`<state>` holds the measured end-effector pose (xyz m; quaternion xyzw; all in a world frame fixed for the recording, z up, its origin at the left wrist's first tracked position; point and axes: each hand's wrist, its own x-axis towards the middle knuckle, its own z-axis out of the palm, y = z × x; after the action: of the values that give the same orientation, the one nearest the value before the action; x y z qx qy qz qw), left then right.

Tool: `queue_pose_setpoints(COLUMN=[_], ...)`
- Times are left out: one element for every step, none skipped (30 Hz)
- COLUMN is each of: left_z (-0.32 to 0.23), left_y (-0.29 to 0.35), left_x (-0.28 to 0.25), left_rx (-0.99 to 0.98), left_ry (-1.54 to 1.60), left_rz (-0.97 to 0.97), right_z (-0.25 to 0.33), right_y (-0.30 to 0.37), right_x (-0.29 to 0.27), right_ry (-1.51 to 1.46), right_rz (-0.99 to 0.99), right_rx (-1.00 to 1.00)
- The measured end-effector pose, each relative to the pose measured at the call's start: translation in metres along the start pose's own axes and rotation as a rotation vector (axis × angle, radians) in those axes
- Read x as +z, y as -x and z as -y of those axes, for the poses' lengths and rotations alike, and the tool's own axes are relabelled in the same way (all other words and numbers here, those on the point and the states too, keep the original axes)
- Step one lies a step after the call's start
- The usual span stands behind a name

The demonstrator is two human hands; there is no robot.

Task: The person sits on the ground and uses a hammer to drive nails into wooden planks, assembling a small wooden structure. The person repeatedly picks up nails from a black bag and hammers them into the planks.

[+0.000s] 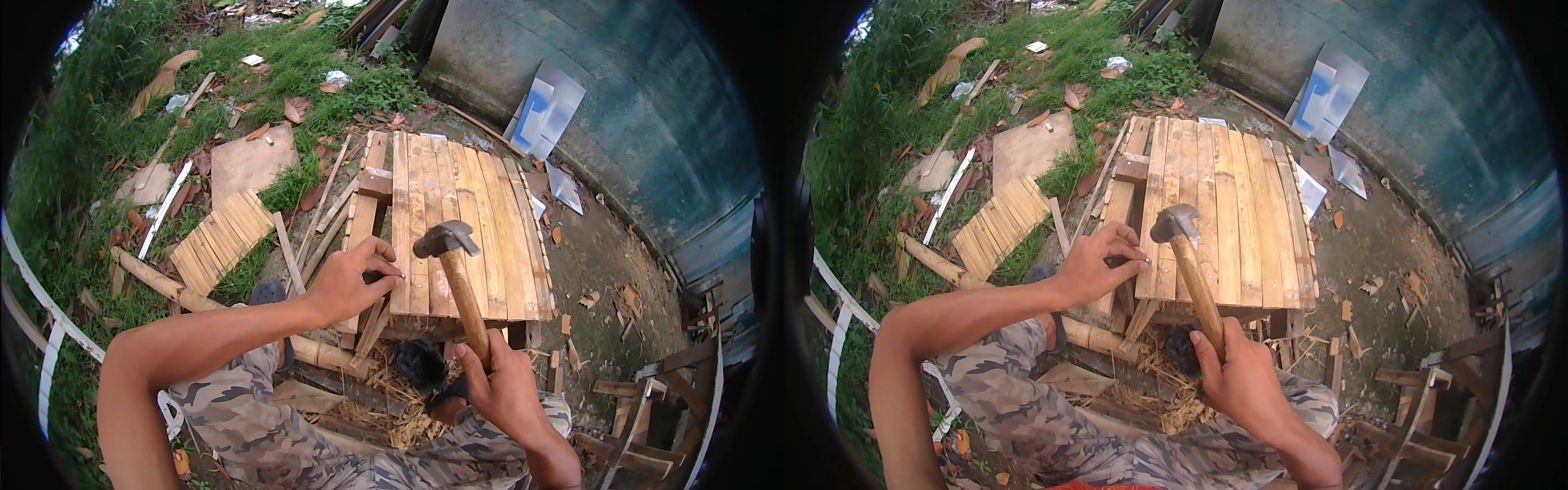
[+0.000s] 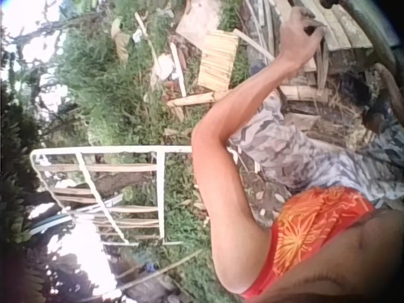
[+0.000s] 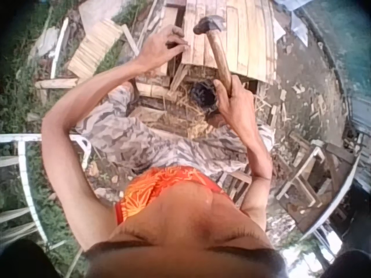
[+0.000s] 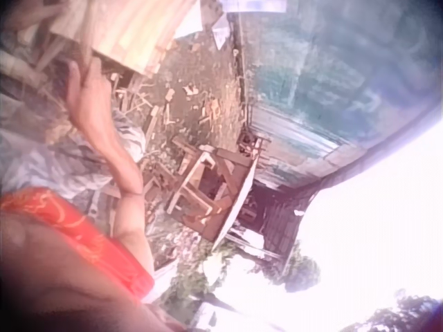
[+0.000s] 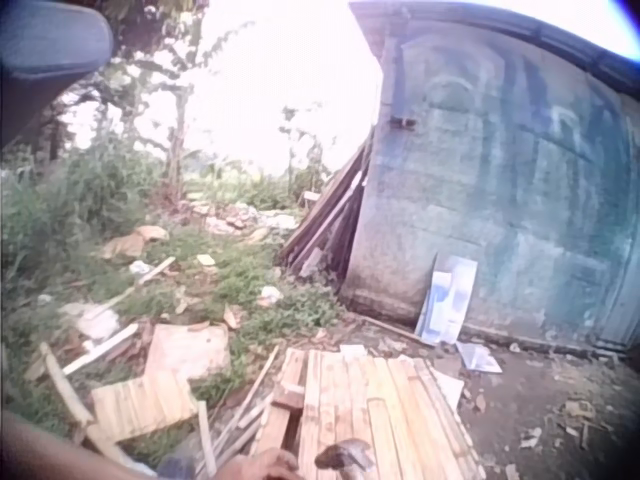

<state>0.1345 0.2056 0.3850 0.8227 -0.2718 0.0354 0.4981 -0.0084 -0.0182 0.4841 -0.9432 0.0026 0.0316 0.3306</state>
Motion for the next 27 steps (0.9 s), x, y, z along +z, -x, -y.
queue_pose_setpoints(left_z=[-0.001, -0.001, -0.002, -0.003, -0.004, -0.004, -0.005, -0.005, -0.006, -0.006, -0.006, -0.006, -0.007, -0.007, -0.006, -0.005, -0.005, -0.005, -0.005, -0.004, -0.004, -0.004, -0.005, -0.005, -0.005, -0.006, -0.007], left_y=[0.000, 0.000, 0.000, 0.000, -0.001, -0.001, -0.002, -0.003, -0.003, -0.002, -0.003, -0.002, -0.002, -0.002, -0.003, -0.004, -0.004, -0.004, -0.003, -0.003, -0.004, -0.004, -0.005, -0.006, -0.007, -0.008, -0.009], left_x=[0.000, -0.001, -0.002, -0.002, -0.003, -0.003, -0.004, -0.005, -0.005, -0.005, -0.005, -0.005, -0.005, -0.005, -0.005, -0.005, -0.004, -0.004, -0.005, -0.005, -0.007, -0.008, -0.010, -0.012, -0.014, -0.016, -0.018], left_rx=[-0.008, -0.040, -0.074, -0.086, -0.094, -0.103, -0.070, -0.035, -0.048, -0.049, -0.089, -0.126, -0.131, -0.133, -0.129, -0.118, -0.110, -0.114, -0.121, -0.140, -0.144, -0.124, -0.093, -0.093, -0.084, -0.104, -0.155], left_ry=[0.022, 0.041, 0.060, 0.061, 0.060, 0.061, 0.038, 0.011, -0.021, 0.012, 0.034, 0.058, 0.058, 0.058, 0.060, 0.054, 0.056, 0.054, 0.064, 0.069, 0.078, 0.054, 0.037, 0.011, 0.055, 0.086, 0.122], left_rz=[0.006, 0.020, 0.035, 0.045, 0.052, 0.062, 0.052, 0.038, 0.041, 0.034, 0.046, 0.062, 0.061, 0.062, 0.058, 0.055, 0.052, 0.054, 0.062, 0.076, 0.085, 0.103, 0.112, 0.133, 0.140, 0.162, 0.188], right_z=[-0.001, -0.002, -0.003, -0.003, -0.003, -0.002, -0.001, 0.000, 0.001, 0.001, 0.002, 0.002, 0.002, 0.002, 0.002, 0.001, 0.001, 0.001, 0.001, 0.002, 0.003, 0.004, 0.005, 0.007, 0.008, 0.009, 0.009], right_y=[0.001, 0.001, 0.001, 0.001, 0.001, 0.002, 0.001, 0.002, 0.002, 0.003, 0.004, 0.005, 0.005, 0.005, 0.005, 0.005, 0.005, 0.004, 0.004, 0.003, 0.003, 0.004, 0.004, 0.007, 0.010, 0.013, 0.016], right_x=[0.001, 0.002, 0.004, 0.006, 0.006, 0.007, 0.008, 0.008, 0.008, 0.008, 0.008, 0.007, 0.006, 0.006, 0.006, 0.007, 0.007, 0.007, 0.007, 0.007, 0.006, 0.003, 0.000, -0.002, -0.004, -0.006, -0.008], right_ry=[-0.023, -0.027, -0.014, -0.008, 0.018, 0.037, 0.083, 0.056, 0.013, 0.000, -0.029, 0.028, 0.071, 0.135, 0.075, 0.040, 0.008, 0.053, 0.098, 0.148, 0.101, 0.058, 0.031, -0.003, -0.022, -0.044, -0.048], right_rz=[-0.039, -0.034, -0.019, 0.017, 0.021, 0.053, 0.042, 0.017, 0.004, -0.020, 0.024, 0.035, 0.107, 0.122, 0.122, 0.072, 0.062, 0.059, 0.092, 0.135, 0.117, 0.104, 0.075, 0.024, -0.038, -0.099, -0.107], right_rx=[0.032, -0.001, -0.010, -0.024, 0.004, 0.032, 0.077, 0.072, -0.002, -0.032, -0.059, -0.020, 0.016, 0.059, 0.047, 0.041, 0.070, 0.024, 0.008, -0.003, 0.037, 0.082, 0.126, 0.115, 0.105, 0.096, 0.110])
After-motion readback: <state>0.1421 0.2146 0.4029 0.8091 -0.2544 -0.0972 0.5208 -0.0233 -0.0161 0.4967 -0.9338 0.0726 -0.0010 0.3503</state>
